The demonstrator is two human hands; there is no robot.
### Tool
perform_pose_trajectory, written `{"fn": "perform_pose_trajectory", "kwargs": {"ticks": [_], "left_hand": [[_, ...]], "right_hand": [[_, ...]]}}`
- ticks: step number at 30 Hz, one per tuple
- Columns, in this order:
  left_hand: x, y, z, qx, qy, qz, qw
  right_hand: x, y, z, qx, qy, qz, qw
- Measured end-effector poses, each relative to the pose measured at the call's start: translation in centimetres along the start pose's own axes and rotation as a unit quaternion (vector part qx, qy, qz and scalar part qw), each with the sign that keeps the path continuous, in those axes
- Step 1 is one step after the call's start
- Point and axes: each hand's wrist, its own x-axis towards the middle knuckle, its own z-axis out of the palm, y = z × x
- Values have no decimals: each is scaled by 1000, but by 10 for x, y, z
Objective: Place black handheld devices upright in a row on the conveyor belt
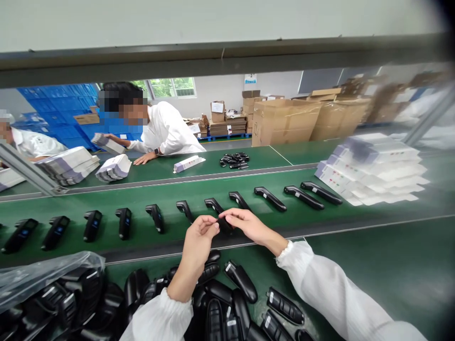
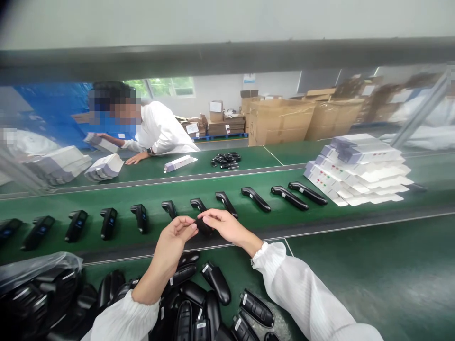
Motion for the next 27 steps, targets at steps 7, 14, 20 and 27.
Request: {"fn": "perform_pose_trajectory", "kwargs": {"ticks": [7, 14, 20, 27], "left_hand": [[-15, 7, -4, 327, -137, 75, 932], [-48, 19, 11, 544, -401, 134, 724], [-40, 15, 16, 537, -359, 128, 753], [-17, 18, -13, 507, -241, 110, 820]], "right_hand": [[7, 25, -6, -110, 98, -19, 989], [5, 47, -10, -473, 106, 25, 875], [11, 40, -8, -605, 115, 111, 780], [7, 8, -4, -373, 99, -38, 922]]}}
